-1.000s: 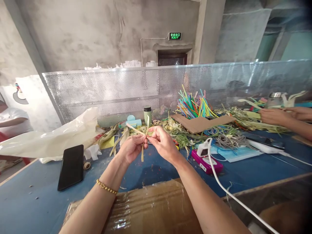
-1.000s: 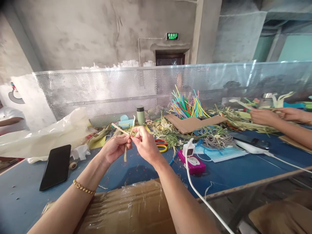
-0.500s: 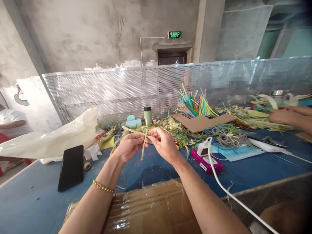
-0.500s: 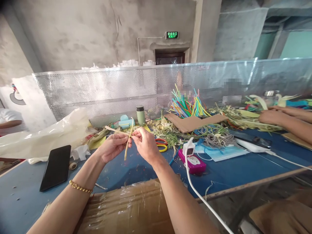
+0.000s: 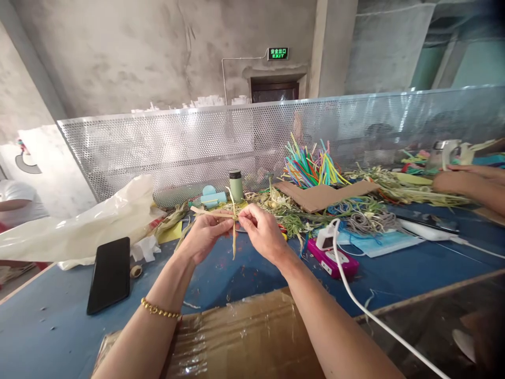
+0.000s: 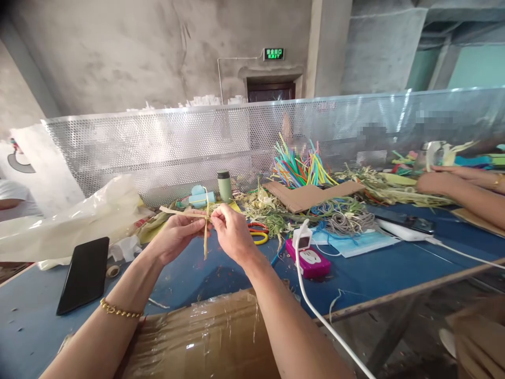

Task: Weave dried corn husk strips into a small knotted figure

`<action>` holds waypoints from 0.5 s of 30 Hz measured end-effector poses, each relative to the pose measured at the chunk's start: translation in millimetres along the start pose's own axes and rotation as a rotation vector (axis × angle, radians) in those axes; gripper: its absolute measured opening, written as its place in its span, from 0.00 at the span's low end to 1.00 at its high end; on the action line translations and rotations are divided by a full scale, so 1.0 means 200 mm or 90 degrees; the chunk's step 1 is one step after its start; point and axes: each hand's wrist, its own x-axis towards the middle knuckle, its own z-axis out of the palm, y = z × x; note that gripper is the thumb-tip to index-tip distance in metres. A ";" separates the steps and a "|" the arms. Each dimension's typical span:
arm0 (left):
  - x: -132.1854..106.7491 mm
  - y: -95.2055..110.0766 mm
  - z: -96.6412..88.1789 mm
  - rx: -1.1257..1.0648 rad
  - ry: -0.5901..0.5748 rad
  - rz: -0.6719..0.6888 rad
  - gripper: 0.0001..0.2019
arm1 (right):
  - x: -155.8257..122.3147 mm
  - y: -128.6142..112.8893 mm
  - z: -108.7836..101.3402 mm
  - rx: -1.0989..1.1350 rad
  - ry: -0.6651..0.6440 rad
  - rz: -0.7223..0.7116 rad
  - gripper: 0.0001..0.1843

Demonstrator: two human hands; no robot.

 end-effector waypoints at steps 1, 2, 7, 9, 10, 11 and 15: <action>0.00 0.00 0.00 0.011 0.000 0.008 0.12 | 0.00 0.00 0.00 0.014 -0.008 0.007 0.06; 0.00 0.01 -0.01 0.023 0.003 0.019 0.12 | 0.00 0.00 0.00 0.027 -0.016 0.014 0.06; 0.00 0.01 -0.01 0.039 -0.014 0.037 0.11 | 0.00 -0.02 0.01 0.069 -0.021 0.036 0.04; 0.00 0.00 -0.01 0.011 -0.032 0.033 0.11 | 0.00 -0.03 0.00 0.078 -0.019 0.035 0.04; -0.01 0.00 -0.01 -0.005 -0.039 0.028 0.11 | 0.00 -0.03 0.00 0.084 -0.021 0.034 0.04; 0.00 0.00 -0.01 -0.020 -0.044 0.020 0.11 | 0.00 -0.03 0.00 0.091 -0.027 0.036 0.04; 0.00 -0.01 -0.01 -0.044 -0.044 -0.011 0.12 | 0.00 -0.04 0.00 0.115 -0.045 0.060 0.05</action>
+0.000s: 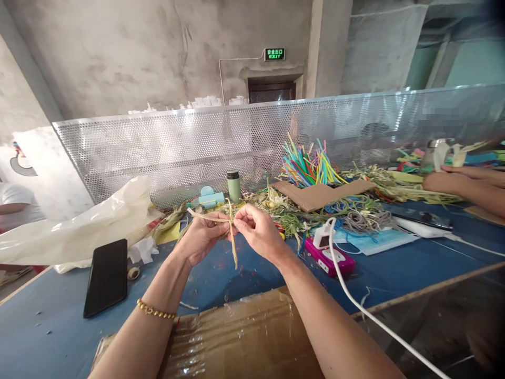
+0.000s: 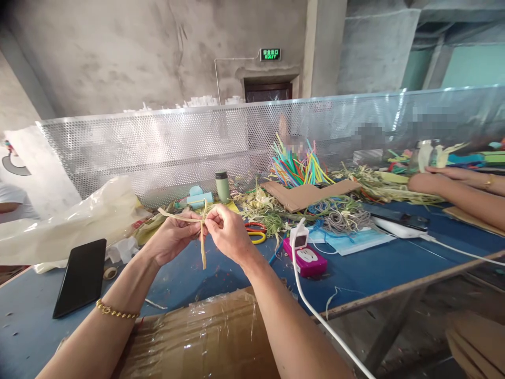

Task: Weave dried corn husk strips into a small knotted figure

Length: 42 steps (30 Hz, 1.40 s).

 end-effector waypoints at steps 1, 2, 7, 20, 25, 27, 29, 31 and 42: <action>0.00 0.00 0.00 0.004 0.000 -0.003 0.12 | 0.00 0.00 0.00 -0.002 0.001 0.006 0.05; 0.00 0.00 0.00 0.010 -0.001 -0.004 0.11 | 0.00 0.00 0.00 -0.002 0.001 0.013 0.05; -0.01 0.01 0.00 0.034 0.003 -0.003 0.10 | 0.01 -0.01 -0.01 0.029 -0.021 0.049 0.05; 0.00 0.00 0.01 0.016 0.018 0.015 0.13 | 0.00 -0.02 -0.01 -0.019 -0.052 0.016 0.06; 0.02 -0.02 -0.01 0.006 0.075 0.021 0.10 | 0.02 0.07 -0.03 -0.178 0.048 -0.032 0.11; 0.03 -0.03 -0.02 -0.008 0.104 0.011 0.11 | 0.02 0.08 -0.04 -0.231 0.097 -0.061 0.12; 0.03 -0.03 -0.03 -0.009 0.111 -0.002 0.11 | 0.02 0.08 -0.03 -0.285 0.129 -0.096 0.10; 0.03 -0.04 -0.02 0.008 0.114 -0.008 0.11 | 0.01 0.07 -0.01 -0.326 0.132 -0.118 0.07; 0.01 -0.03 0.02 0.136 0.128 0.012 0.09 | 0.00 0.04 0.02 -0.335 0.070 -0.048 0.06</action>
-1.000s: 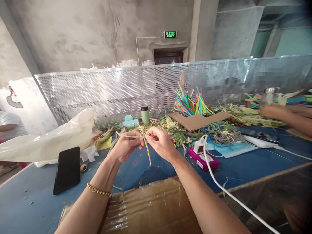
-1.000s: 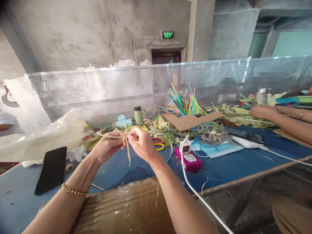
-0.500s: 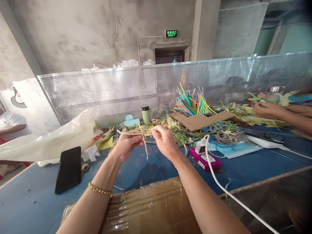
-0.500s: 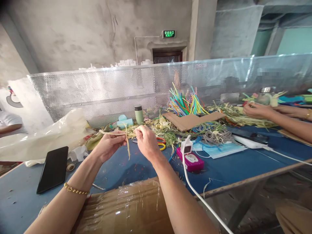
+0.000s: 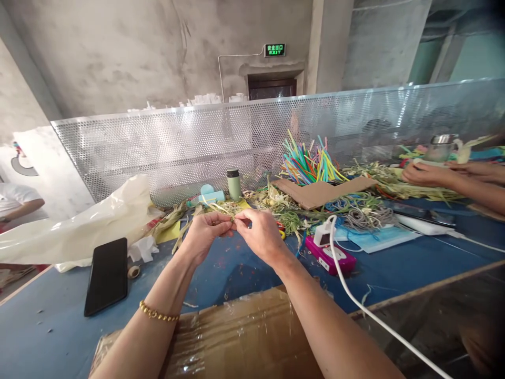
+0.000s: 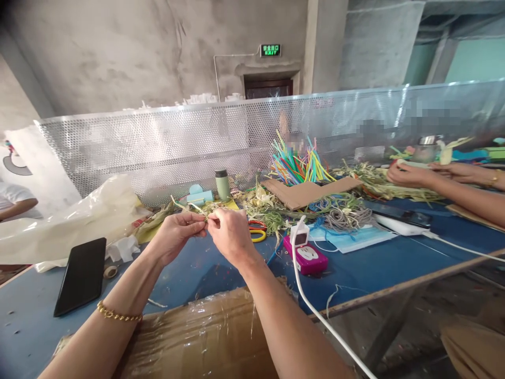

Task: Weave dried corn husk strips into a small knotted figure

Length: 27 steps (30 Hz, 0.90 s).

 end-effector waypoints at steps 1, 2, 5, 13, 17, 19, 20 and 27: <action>0.00 0.00 0.00 0.005 0.003 0.006 0.09 | 0.00 0.00 0.00 0.000 0.001 0.003 0.07; 0.00 0.00 0.00 0.009 0.005 0.013 0.08 | 0.00 0.00 0.00 0.005 0.001 0.007 0.07; 0.01 -0.01 -0.01 0.006 0.005 0.023 0.07 | 0.00 -0.01 0.00 0.045 -0.008 0.020 0.09; 0.00 0.00 -0.01 0.013 -0.007 0.008 0.07 | -0.01 -0.01 0.00 0.071 -0.012 0.032 0.09; 0.00 0.00 -0.02 0.019 -0.021 -0.001 0.09 | -0.02 -0.04 0.01 -0.020 -0.005 -0.005 0.12; 0.01 0.00 -0.02 -0.001 -0.016 -0.002 0.10 | -0.02 -0.05 0.00 -0.030 -0.007 -0.031 0.11; 0.01 0.00 -0.02 -0.021 -0.015 -0.005 0.10 | -0.01 -0.04 0.00 -0.011 -0.006 -0.036 0.11; -0.02 0.04 0.00 -0.162 -0.095 -0.044 0.12 | 0.01 0.00 -0.06 0.371 -0.029 0.186 0.12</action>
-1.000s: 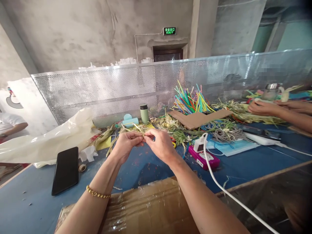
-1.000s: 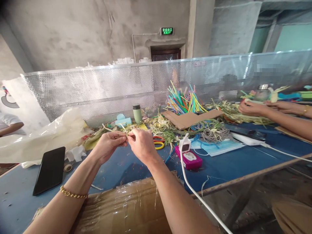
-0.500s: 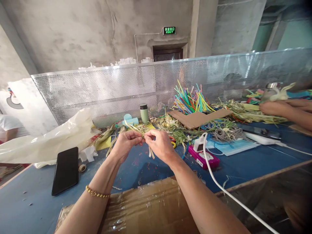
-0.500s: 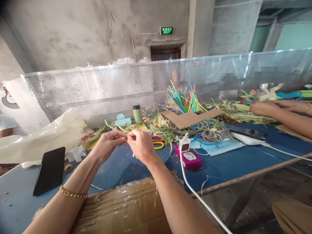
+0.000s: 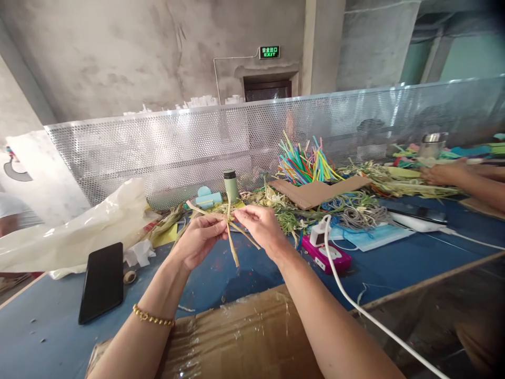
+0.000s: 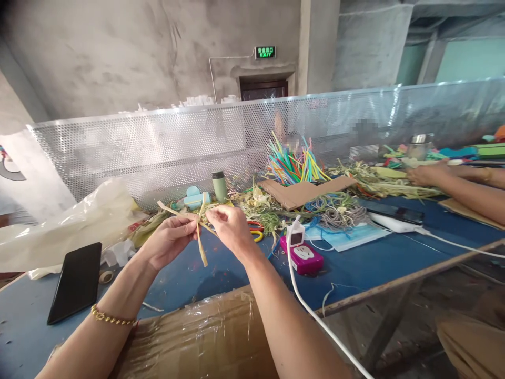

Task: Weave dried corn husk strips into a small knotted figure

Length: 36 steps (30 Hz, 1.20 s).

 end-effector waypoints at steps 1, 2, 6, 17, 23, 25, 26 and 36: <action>-0.01 0.01 0.01 -0.003 -0.015 -0.006 0.11 | 0.00 -0.01 0.00 0.069 -0.029 0.025 0.12; -0.01 0.01 0.01 -0.004 -0.027 -0.010 0.11 | -0.01 -0.02 0.00 0.136 -0.058 0.043 0.11; -0.02 0.01 0.01 0.001 -0.062 -0.023 0.12 | -0.03 -0.05 0.01 0.297 -0.105 0.086 0.11; -0.01 -0.01 0.01 0.043 -0.049 0.046 0.11 | -0.02 -0.04 0.03 0.284 -0.060 0.058 0.12; -0.01 -0.01 0.01 0.021 -0.038 0.038 0.13 | -0.02 -0.03 0.05 0.304 -0.002 0.076 0.10; -0.01 -0.01 0.01 0.020 -0.042 0.031 0.13 | -0.03 -0.03 0.06 0.328 -0.008 0.084 0.10; -0.01 -0.01 0.01 0.021 -0.045 0.027 0.13 | -0.03 -0.04 0.06 0.341 -0.016 0.089 0.11; -0.01 0.00 0.03 0.066 -0.038 0.042 0.11 | -0.01 0.00 0.04 0.212 -0.044 0.039 0.13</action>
